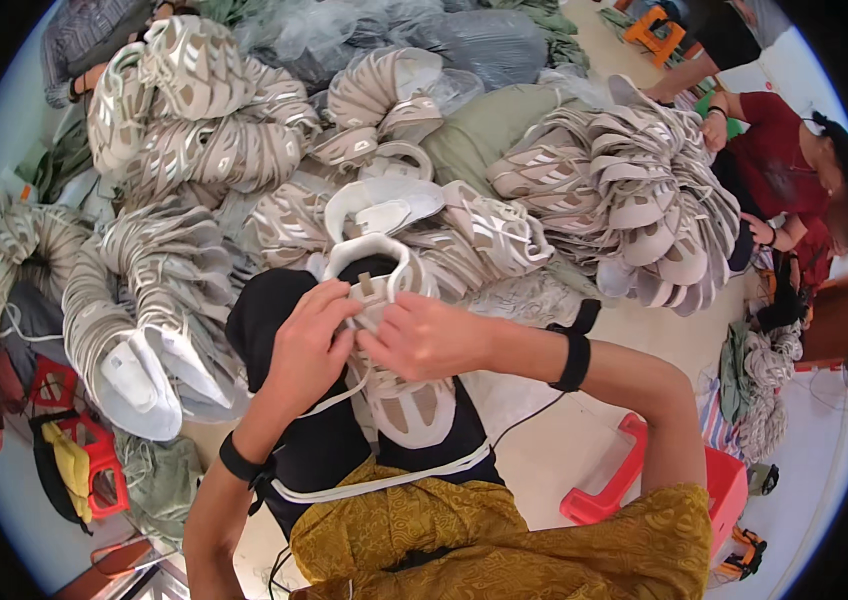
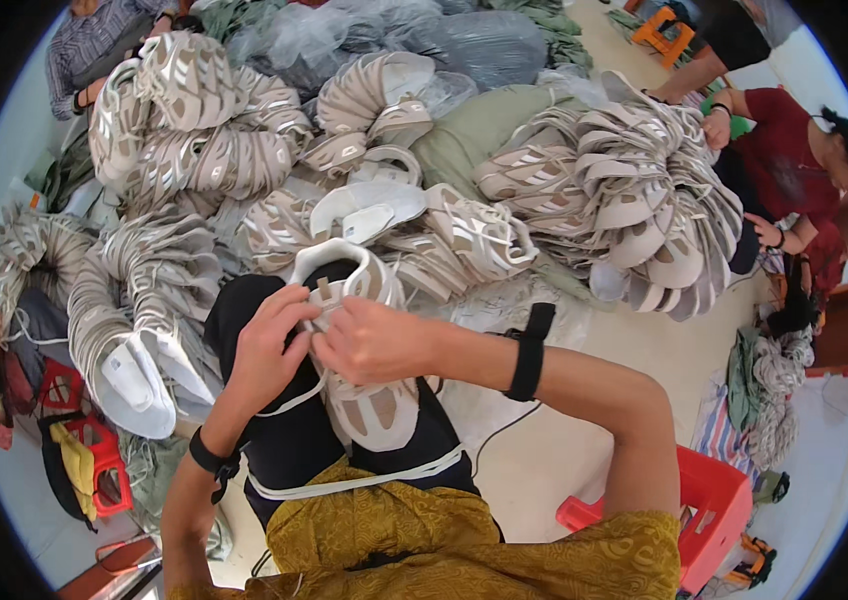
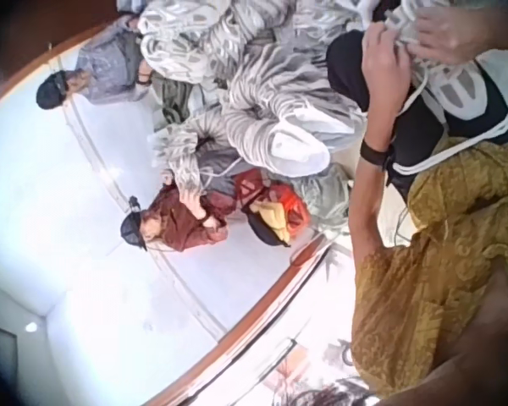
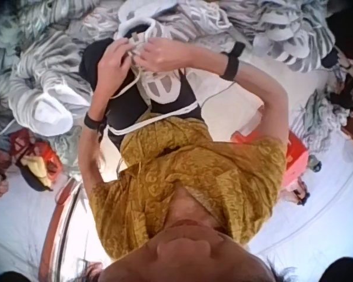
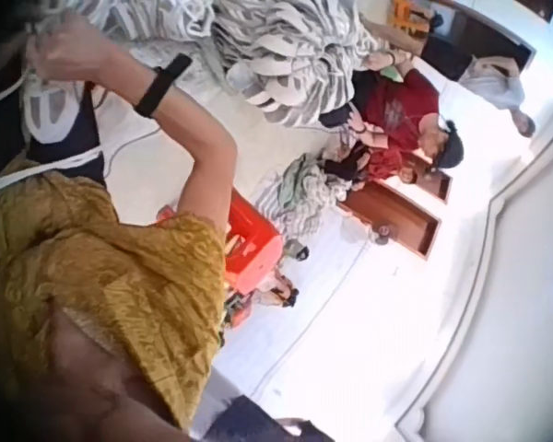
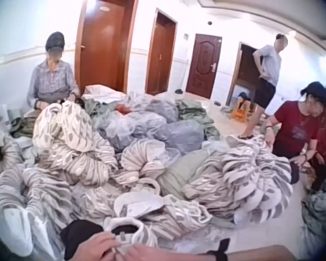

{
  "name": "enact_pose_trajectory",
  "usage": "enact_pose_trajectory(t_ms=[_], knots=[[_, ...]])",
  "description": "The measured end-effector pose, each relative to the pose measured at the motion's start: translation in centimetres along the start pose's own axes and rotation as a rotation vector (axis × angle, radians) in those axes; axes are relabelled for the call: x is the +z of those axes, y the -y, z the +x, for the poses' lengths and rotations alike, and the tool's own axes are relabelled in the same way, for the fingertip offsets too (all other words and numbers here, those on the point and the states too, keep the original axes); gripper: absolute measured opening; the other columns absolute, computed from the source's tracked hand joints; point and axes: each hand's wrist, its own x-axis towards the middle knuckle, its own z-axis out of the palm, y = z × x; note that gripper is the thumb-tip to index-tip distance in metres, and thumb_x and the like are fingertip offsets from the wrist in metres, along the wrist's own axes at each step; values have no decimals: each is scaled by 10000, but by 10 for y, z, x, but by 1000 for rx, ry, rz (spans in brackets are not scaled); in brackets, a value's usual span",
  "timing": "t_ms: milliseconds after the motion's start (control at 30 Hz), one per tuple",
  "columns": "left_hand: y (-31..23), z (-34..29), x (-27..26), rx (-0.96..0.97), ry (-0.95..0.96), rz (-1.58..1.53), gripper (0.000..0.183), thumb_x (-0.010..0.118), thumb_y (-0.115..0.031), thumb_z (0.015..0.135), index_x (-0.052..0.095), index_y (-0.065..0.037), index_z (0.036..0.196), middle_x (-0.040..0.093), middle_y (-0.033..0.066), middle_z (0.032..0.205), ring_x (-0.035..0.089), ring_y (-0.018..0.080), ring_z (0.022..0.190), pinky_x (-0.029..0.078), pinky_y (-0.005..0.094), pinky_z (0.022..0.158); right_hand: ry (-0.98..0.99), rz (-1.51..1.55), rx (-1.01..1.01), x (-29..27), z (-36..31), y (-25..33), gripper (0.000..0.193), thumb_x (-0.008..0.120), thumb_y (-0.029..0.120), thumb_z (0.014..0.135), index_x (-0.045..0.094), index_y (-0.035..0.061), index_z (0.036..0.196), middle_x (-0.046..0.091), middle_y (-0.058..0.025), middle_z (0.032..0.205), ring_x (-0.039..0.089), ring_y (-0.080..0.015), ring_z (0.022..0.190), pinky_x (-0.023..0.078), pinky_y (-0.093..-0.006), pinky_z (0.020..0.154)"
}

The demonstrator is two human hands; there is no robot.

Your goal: The recorder is lacing a white sneaker in a workshop environment with many shoe parts.

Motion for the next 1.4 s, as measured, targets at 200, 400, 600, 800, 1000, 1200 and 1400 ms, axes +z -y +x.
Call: enact_pose_trajectory(t_ms=[200,400,600,800,1000,1200,1400], knots=[[-2,3,1,15,15,17,273,637,22,676,590,-33,939,563,129,1092,540,310,1070,465,369,857,-3,198,227,-9,-2,3,218,571,123,691,602,50,895,500,-17,605,529,-171,566,403,-297,513],[0,3,7,19,11,37,245,629,5,691,578,-37,927,557,128,1072,539,312,1072,468,376,856,294,721,659,-30,-4,-4,343,571,31,669,637,132,990,613,-81,643,602,-232,560,493,-329,530],[4,-2,2,2,4,23,245,625,9,697,575,-44,931,556,128,1088,533,314,1086,467,381,864,319,712,632,-36,-38,13,362,586,52,675,637,132,1024,604,-44,682,584,-219,613,489,-318,575],[1,-4,2,-36,16,-1,250,609,14,717,593,-44,960,558,141,1143,518,311,1121,443,373,902,-25,277,314,-15,-23,7,219,582,92,692,606,71,909,526,-6,722,543,-152,747,414,-289,636],[-1,2,4,-25,39,4,246,604,8,715,591,-41,955,554,147,1148,512,319,1126,431,378,927,-157,301,188,-10,-24,3,153,575,137,679,583,65,814,475,-8,680,506,-159,719,385,-304,645],[2,-1,2,-54,63,36,247,578,31,700,581,-7,943,539,183,1170,498,347,1135,399,395,959,-251,703,323,3,-16,1,100,542,100,687,594,97,773,559,-75,693,568,-247,735,414,-388,697],[7,-6,4,-100,128,13,275,535,85,711,537,5,974,505,194,1221,474,353,1159,369,373,957,53,1294,797,4,-38,17,442,595,3,594,598,18,1035,570,-83,650,603,-229,598,454,-351,537]])
